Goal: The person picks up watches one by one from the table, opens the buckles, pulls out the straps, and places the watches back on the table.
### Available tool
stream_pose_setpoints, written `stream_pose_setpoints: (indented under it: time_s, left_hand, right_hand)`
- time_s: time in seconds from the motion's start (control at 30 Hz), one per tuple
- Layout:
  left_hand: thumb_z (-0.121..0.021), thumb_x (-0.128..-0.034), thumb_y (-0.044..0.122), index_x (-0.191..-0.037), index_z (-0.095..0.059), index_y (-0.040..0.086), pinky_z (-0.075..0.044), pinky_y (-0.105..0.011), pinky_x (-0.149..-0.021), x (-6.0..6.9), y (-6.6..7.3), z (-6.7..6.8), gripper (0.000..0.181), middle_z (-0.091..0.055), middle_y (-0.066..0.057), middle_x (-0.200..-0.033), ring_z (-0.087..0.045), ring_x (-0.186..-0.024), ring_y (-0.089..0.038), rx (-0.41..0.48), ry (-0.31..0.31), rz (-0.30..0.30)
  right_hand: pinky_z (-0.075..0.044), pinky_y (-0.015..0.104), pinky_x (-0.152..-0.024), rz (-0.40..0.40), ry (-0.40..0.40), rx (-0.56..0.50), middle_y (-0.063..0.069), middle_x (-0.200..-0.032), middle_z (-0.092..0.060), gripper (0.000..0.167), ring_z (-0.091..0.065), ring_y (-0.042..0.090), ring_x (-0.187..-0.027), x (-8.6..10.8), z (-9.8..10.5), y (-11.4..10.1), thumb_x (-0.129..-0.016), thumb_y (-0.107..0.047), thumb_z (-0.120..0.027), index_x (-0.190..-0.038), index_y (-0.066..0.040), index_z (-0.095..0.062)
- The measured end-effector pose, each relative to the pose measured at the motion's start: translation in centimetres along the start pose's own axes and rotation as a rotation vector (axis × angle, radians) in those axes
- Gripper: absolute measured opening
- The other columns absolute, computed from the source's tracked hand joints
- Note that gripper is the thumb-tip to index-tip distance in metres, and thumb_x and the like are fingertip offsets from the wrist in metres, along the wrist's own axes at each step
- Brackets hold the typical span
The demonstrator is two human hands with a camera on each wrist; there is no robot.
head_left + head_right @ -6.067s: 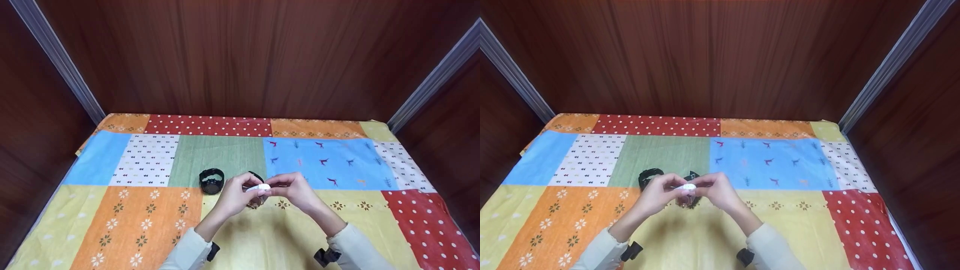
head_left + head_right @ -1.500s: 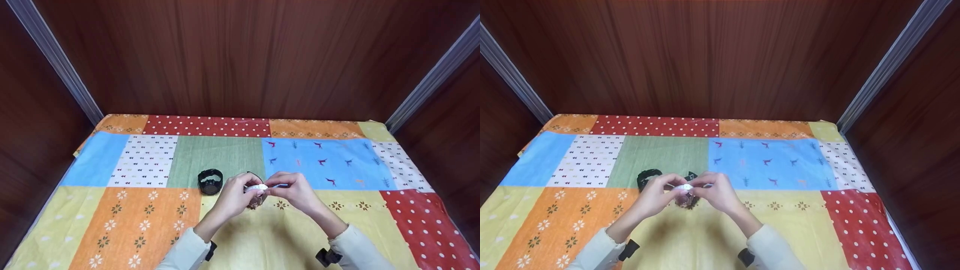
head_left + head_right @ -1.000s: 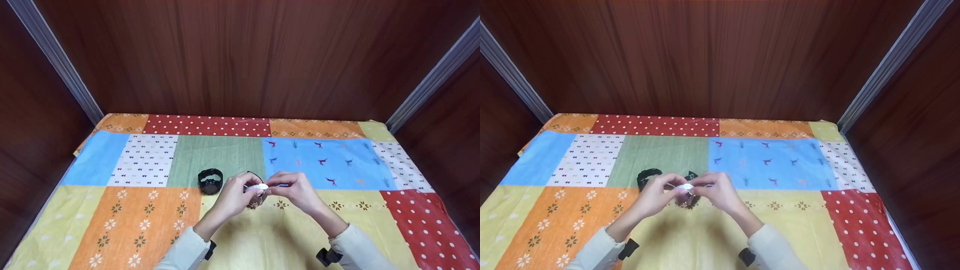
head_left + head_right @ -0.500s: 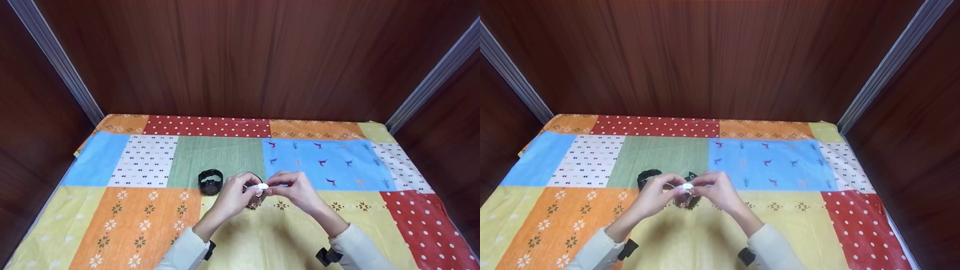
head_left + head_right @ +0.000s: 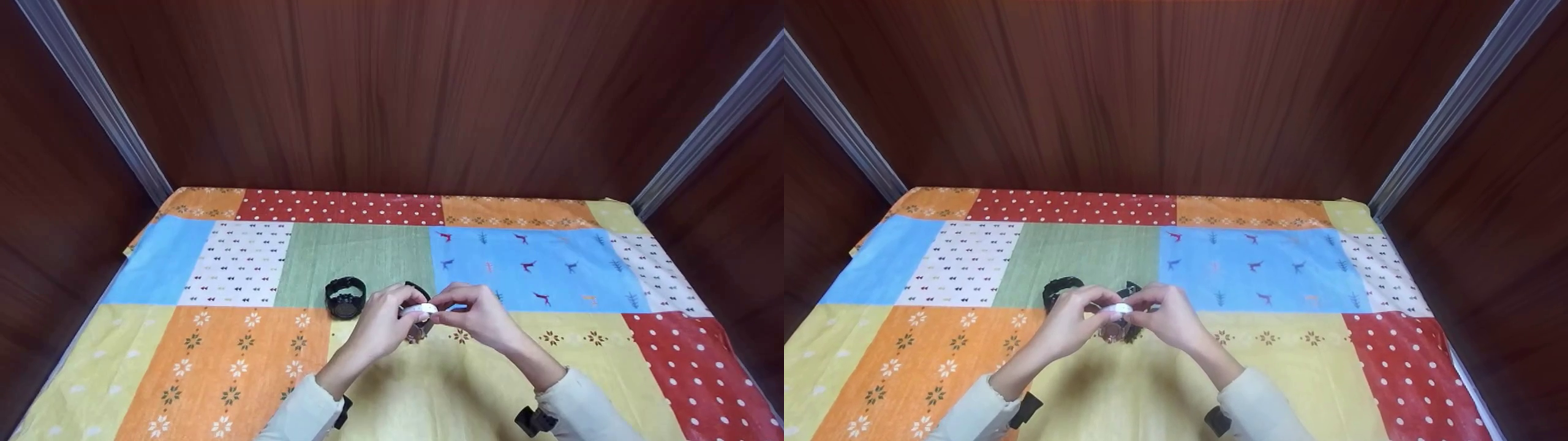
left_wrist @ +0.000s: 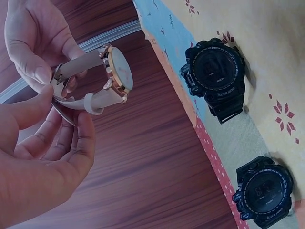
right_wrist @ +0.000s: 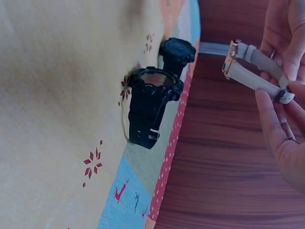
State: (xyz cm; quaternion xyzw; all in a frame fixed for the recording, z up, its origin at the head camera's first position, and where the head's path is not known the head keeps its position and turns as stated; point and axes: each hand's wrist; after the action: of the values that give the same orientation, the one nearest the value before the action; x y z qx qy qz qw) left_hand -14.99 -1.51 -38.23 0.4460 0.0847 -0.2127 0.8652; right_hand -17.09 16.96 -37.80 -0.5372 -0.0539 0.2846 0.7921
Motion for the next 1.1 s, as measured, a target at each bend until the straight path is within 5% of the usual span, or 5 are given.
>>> stream_pose_setpoints:
  time_s: [0.53, 0.87, 1.1]
  left_hand:
    - [-0.067, -0.0824, 0.012, -0.085, -0.066, 0.010, -0.047, -0.032, -0.074, -0.01, 0.30, 0.18, 0.004, -0.060, 0.000, -0.087, -0.058, -0.082, -0.016, 0.031, -0.029, 0.031]
    - [-0.065, -0.0829, 0.009, -0.086, -0.065, 0.006, -0.048, -0.022, -0.064, -0.02, -0.03, 0.15, 0.004, -0.061, -0.001, -0.086, -0.062, -0.070, -0.013, 0.100, -0.037, 0.038]
    - [-0.067, -0.0816, 0.010, -0.084, -0.066, 0.005, -0.048, -0.024, -0.065, -0.08, 0.02, 0.02, 0.006, -0.060, -0.001, -0.084, -0.061, -0.070, -0.013, 0.058, -0.013, 0.015]
  right_hand:
    - [-0.053, 0.031, -0.070, -0.055, 0.034, -0.043, 0.011, -0.088, -0.065, 0.015, -0.059, 0.018, -0.083, 0.25, 0.03, -0.41, -0.076, -0.007, -0.073, -0.091, -0.001, -0.072]
    - [-0.052, 0.033, -0.071, -0.112, 0.044, -0.049, 0.006, -0.088, -0.067, 0.015, -0.059, 0.020, -0.086, 0.26, 0.31, -0.19, -0.076, -0.014, -0.074, -0.090, -0.008, -0.073]
    - [-0.053, 0.030, -0.070, -0.098, 0.020, -0.044, 0.011, -0.088, -0.066, 0.016, -0.060, 0.017, -0.082, 0.19, 0.31, -0.17, -0.078, -0.007, -0.071, -0.092, 0.000, -0.070]
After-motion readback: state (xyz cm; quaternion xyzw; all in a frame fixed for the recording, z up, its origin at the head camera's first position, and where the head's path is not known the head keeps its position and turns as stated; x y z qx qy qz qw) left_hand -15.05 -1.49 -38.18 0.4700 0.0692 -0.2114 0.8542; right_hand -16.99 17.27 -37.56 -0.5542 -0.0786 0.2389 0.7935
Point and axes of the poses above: each hand's wrist, its own x-axis away from the middle knuckle, its own z-axis out of the back of the hand, y = z × x
